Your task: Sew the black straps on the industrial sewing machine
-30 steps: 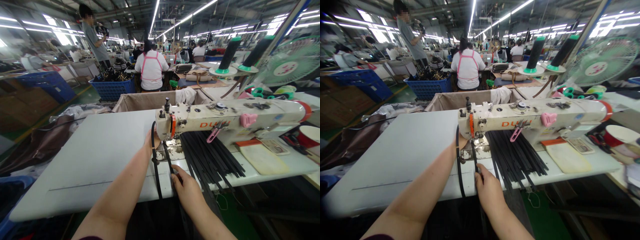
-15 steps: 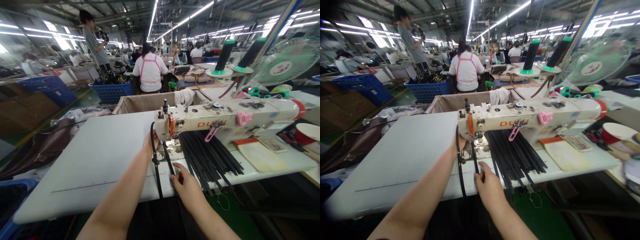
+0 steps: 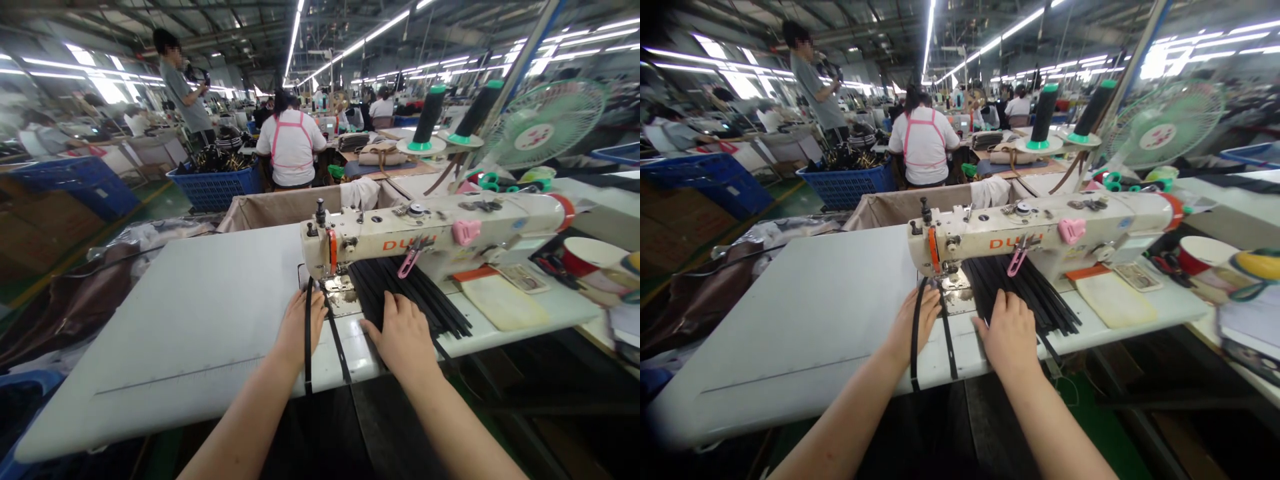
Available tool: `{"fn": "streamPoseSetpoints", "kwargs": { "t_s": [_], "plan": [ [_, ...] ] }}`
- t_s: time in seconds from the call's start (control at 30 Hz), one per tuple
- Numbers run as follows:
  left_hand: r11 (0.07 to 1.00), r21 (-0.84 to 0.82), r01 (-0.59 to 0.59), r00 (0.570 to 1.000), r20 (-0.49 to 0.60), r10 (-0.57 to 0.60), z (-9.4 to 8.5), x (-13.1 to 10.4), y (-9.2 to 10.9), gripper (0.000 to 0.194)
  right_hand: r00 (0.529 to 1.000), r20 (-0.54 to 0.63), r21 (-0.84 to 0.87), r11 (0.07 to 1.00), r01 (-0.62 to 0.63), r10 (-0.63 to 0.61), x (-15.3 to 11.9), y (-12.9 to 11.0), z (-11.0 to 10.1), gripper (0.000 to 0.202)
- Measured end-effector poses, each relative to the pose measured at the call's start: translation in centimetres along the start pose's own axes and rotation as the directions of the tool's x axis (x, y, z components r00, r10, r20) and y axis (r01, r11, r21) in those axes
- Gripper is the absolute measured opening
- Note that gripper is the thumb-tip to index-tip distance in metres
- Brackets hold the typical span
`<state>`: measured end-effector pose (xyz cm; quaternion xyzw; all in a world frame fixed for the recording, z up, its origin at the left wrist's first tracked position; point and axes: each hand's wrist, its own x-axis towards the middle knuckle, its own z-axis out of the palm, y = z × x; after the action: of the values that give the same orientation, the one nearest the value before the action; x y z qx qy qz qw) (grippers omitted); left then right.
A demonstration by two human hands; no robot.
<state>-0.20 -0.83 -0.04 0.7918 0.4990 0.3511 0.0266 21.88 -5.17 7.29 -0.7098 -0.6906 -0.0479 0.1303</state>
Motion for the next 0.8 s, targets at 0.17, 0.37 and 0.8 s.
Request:
{"fn": "streamPoseSetpoints", "kwargs": {
  "t_s": [0.17,0.37,0.8],
  "plan": [
    [1.0,-0.004,0.003,1.0,0.019,-0.003,-0.1,0.6,-0.2,0.024,0.999,0.043,-0.064,0.998,0.008,-0.006,0.3,-0.5,1.0,0.052],
    [0.998,-0.053,0.027,0.999,0.041,-0.025,-0.3,0.8,0.1,0.025,0.999,0.018,-0.103,0.994,0.028,-0.026,0.8,-0.7,1.2,0.043],
    [1.0,-0.019,0.019,0.996,0.084,-0.017,-1.0,1.0,0.5,0.022,0.998,0.02,-0.192,0.98,0.055,-0.052,1.6,-1.4,1.1,0.022]
  ]
}}
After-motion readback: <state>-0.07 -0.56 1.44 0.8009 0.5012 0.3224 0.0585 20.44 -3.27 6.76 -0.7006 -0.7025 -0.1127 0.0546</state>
